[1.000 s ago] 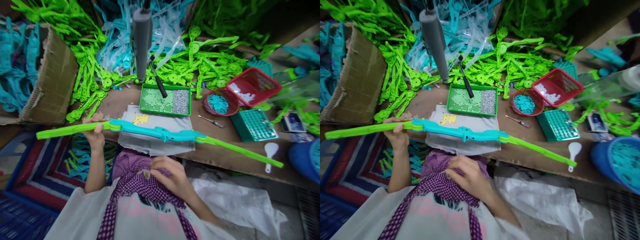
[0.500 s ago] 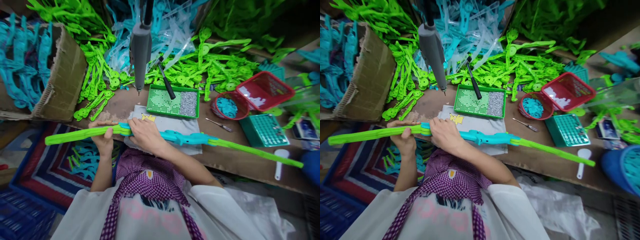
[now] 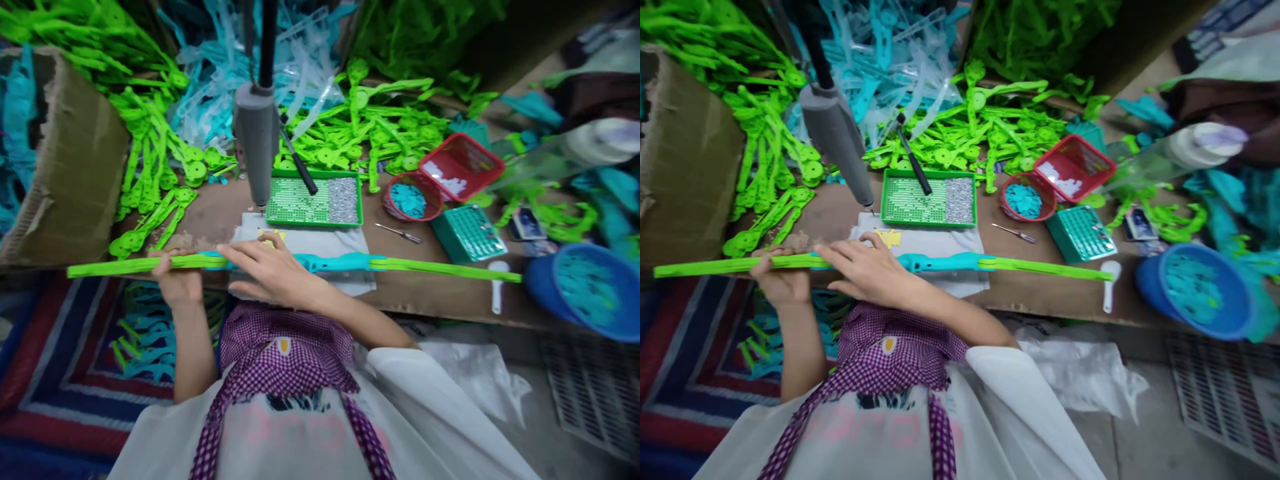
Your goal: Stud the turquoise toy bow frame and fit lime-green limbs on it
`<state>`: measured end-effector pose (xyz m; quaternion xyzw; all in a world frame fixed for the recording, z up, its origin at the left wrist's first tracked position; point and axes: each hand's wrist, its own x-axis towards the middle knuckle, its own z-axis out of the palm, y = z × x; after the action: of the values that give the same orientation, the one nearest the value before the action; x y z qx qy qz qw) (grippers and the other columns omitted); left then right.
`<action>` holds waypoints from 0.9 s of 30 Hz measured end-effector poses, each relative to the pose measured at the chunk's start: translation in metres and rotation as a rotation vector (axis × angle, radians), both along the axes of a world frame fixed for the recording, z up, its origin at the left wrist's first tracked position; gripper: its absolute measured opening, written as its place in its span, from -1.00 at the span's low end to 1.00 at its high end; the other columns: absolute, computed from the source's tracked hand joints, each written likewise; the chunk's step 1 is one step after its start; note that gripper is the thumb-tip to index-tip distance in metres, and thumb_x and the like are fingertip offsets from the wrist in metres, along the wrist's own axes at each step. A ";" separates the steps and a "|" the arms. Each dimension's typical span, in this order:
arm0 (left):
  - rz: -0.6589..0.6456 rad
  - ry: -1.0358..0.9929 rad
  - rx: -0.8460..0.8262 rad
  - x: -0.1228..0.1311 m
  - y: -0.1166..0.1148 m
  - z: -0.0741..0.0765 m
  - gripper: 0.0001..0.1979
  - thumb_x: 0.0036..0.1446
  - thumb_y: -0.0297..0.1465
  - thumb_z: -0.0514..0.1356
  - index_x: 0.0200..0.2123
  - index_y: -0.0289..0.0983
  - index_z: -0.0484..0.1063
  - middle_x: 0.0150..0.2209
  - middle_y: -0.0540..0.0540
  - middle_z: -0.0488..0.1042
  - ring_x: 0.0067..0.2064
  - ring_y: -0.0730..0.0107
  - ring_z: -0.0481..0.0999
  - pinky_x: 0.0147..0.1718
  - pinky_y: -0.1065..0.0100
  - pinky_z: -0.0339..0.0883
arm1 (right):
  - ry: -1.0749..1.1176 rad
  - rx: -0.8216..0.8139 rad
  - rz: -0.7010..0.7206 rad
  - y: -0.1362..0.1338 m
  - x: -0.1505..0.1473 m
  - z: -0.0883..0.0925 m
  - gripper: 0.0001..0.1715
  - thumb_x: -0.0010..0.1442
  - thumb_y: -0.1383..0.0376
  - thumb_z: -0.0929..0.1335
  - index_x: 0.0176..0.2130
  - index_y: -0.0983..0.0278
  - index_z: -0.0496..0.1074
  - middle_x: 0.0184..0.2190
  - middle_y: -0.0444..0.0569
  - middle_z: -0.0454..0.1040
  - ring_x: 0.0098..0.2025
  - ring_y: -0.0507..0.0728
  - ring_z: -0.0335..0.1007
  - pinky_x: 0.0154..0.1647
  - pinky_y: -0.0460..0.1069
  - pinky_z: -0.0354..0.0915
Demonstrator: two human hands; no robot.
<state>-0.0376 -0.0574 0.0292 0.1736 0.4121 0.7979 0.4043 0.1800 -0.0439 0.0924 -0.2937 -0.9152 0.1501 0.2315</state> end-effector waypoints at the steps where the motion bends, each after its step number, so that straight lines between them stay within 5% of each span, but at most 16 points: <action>1: 0.052 -0.030 -0.019 -0.003 0.004 -0.002 -0.64 -0.30 -0.42 0.28 -0.41 -0.19 0.16 -0.51 0.20 0.32 -0.47 0.56 0.34 -0.34 0.40 0.29 | 0.142 0.067 -0.079 -0.009 0.018 -0.003 -0.51 0.27 0.20 0.32 0.17 0.23 0.27 0.00 0.04 0.49 0.01 0.14 0.39 0.05 0.11 0.19; 3: 0.114 -0.036 -0.071 -0.008 0.011 -0.007 -0.61 -0.36 -0.44 0.24 -0.40 -0.20 0.13 -0.53 0.21 0.29 -0.49 0.56 0.31 -0.41 0.41 0.26 | 0.446 0.217 -0.458 -0.029 0.066 -0.016 -0.69 0.26 0.26 0.32 0.02 0.16 0.36 -0.14 -0.05 0.49 -0.08 0.11 0.41 -0.04 0.08 0.27; 5: 0.129 -0.002 -0.118 -0.010 0.017 -0.014 -0.61 -0.39 -0.45 0.20 -0.42 -0.21 0.09 -0.55 0.20 0.22 -0.50 0.57 0.27 -0.44 0.44 0.21 | 0.703 0.347 -1.012 -0.047 0.124 -0.034 -0.84 0.20 0.28 0.36 -0.15 0.16 0.41 -0.25 -0.10 0.42 -0.15 0.10 0.38 -0.08 0.07 0.29; 8: 0.129 0.060 -0.150 -0.013 0.024 -0.024 -0.61 -0.43 -0.47 0.17 -0.47 -0.22 0.02 -0.57 0.19 0.11 -0.48 0.59 0.18 -0.44 0.46 0.14 | 1.145 0.357 -1.582 -0.056 0.200 -0.061 -0.78 0.08 0.19 0.42 -0.29 0.19 0.33 -0.33 -0.17 0.30 -0.30 0.02 0.32 -0.20 0.00 0.31; 10: 0.102 0.146 -0.165 -0.016 0.030 -0.030 -0.61 -0.43 -0.43 0.15 -0.50 -0.22 -0.04 -0.56 0.16 0.06 -0.46 0.57 0.15 -0.41 0.45 0.14 | 1.415 0.114 -1.588 -0.050 0.229 -0.074 -0.67 0.06 0.04 0.38 -0.30 0.19 0.29 -0.34 -0.19 0.29 -0.34 0.00 0.33 -0.28 -0.03 0.31; 14: 0.015 0.444 -0.278 -0.023 0.044 -0.034 -0.62 -0.29 -0.26 0.13 -0.49 -0.23 -0.08 -0.51 0.10 0.10 -0.37 0.47 0.20 -0.24 0.31 0.23 | 1.588 -0.407 -1.158 -0.024 0.226 -0.076 -0.45 0.02 -0.21 0.30 -0.40 0.21 0.29 -0.45 -0.19 0.35 -0.40 0.00 0.38 -0.32 -0.03 0.33; 17: 0.250 0.730 -0.241 -0.016 0.027 -0.031 -0.64 -0.17 -0.19 0.18 -0.40 -0.19 0.05 -0.35 0.08 0.25 -0.21 0.37 0.31 -0.08 0.15 0.26 | 1.642 -0.275 -1.056 -0.013 0.205 -0.063 -0.47 -0.03 -0.15 0.39 -0.51 0.22 0.24 -0.64 -0.27 0.23 -0.55 -0.04 0.26 -0.42 -0.08 0.28; 19: 0.567 0.927 -0.077 0.002 -0.006 -0.027 -0.68 -0.07 -0.22 0.21 -0.30 -0.15 0.13 -0.23 0.07 0.30 -0.10 0.31 0.34 0.00 0.11 0.23 | 1.654 -0.112 -1.058 -0.013 0.195 -0.050 -0.50 0.01 -0.09 0.40 -0.54 0.22 0.21 -0.69 -0.29 0.17 -0.60 -0.05 0.19 -0.46 -0.08 0.26; 20: 0.614 1.041 0.006 0.015 -0.026 -0.026 -0.73 0.00 -0.27 0.22 -0.28 -0.15 0.17 -0.23 0.06 0.31 -0.10 0.30 0.36 0.03 0.11 0.22 | 1.642 -0.050 -1.058 -0.015 0.191 -0.042 -0.51 0.04 -0.07 0.39 -0.54 0.21 0.20 -0.70 -0.29 0.16 -0.61 -0.04 0.18 -0.46 -0.08 0.26; 21: 0.485 1.130 0.084 0.032 -0.045 -0.025 -0.80 0.07 -0.29 0.20 -0.27 -0.14 0.21 -0.27 0.06 0.33 -0.13 0.31 0.39 0.03 0.11 0.23 | 1.619 -0.013 -1.048 -0.018 0.189 -0.035 -0.53 0.07 -0.06 0.38 -0.54 0.21 0.21 -0.69 -0.28 0.17 -0.61 -0.03 0.20 -0.46 -0.07 0.27; 22: 0.085 1.204 0.050 0.051 -0.063 -0.025 -0.85 0.13 -0.32 0.19 -0.24 -0.14 0.26 -0.25 0.04 0.36 -0.12 0.30 0.42 0.03 0.10 0.26 | 1.593 0.006 -1.026 -0.021 0.188 -0.029 -0.55 0.08 -0.05 0.38 -0.53 0.21 0.23 -0.69 -0.27 0.19 -0.60 -0.02 0.22 -0.46 -0.05 0.28; 24: -0.403 1.248 0.005 0.095 -0.082 -0.028 -0.77 0.04 -0.29 0.30 -0.23 -0.18 0.39 -0.29 -0.01 0.49 -0.26 0.28 0.52 -0.19 0.18 0.45 | 1.543 0.000 -0.971 -0.026 0.185 -0.017 -0.57 0.09 -0.05 0.40 -0.51 0.20 0.29 -0.68 -0.25 0.25 -0.59 0.00 0.27 -0.47 -0.03 0.31; 25: -0.834 1.168 -0.052 0.119 -0.082 -0.031 -0.67 0.04 -0.29 0.32 -0.11 -0.19 0.42 -0.18 -0.07 0.53 -0.21 0.26 0.56 -0.17 0.19 0.48 | 1.519 -0.013 -0.946 -0.029 0.183 -0.012 -0.58 0.09 -0.06 0.41 -0.49 0.19 0.32 -0.67 -0.24 0.27 -0.59 0.01 0.30 -0.48 -0.02 0.32; 26: -1.087 1.018 -0.119 0.141 -0.077 -0.035 -0.56 0.03 -0.28 0.33 0.00 -0.21 0.39 -0.08 -0.14 0.54 -0.14 0.21 0.58 -0.12 0.15 0.49 | 1.494 -0.026 -0.928 -0.031 0.180 -0.008 -0.58 0.08 -0.08 0.41 -0.48 0.18 0.34 -0.66 -0.23 0.30 -0.59 0.03 0.32 -0.49 -0.01 0.33; 27: -1.199 0.870 -0.182 0.163 -0.067 -0.039 -0.46 -0.02 -0.26 0.36 0.05 -0.24 0.37 -0.03 -0.20 0.54 -0.07 0.13 0.57 -0.05 0.08 0.48 | 1.470 -0.037 -0.920 -0.032 0.178 -0.005 -0.58 0.08 -0.10 0.41 -0.46 0.17 0.35 -0.65 -0.23 0.32 -0.60 0.04 0.34 -0.50 0.00 0.35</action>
<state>0.1253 -0.1247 -0.0100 0.6344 0.4339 0.2625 0.5834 0.3580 -0.0762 0.0874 -0.4670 -0.3211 0.2083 0.7971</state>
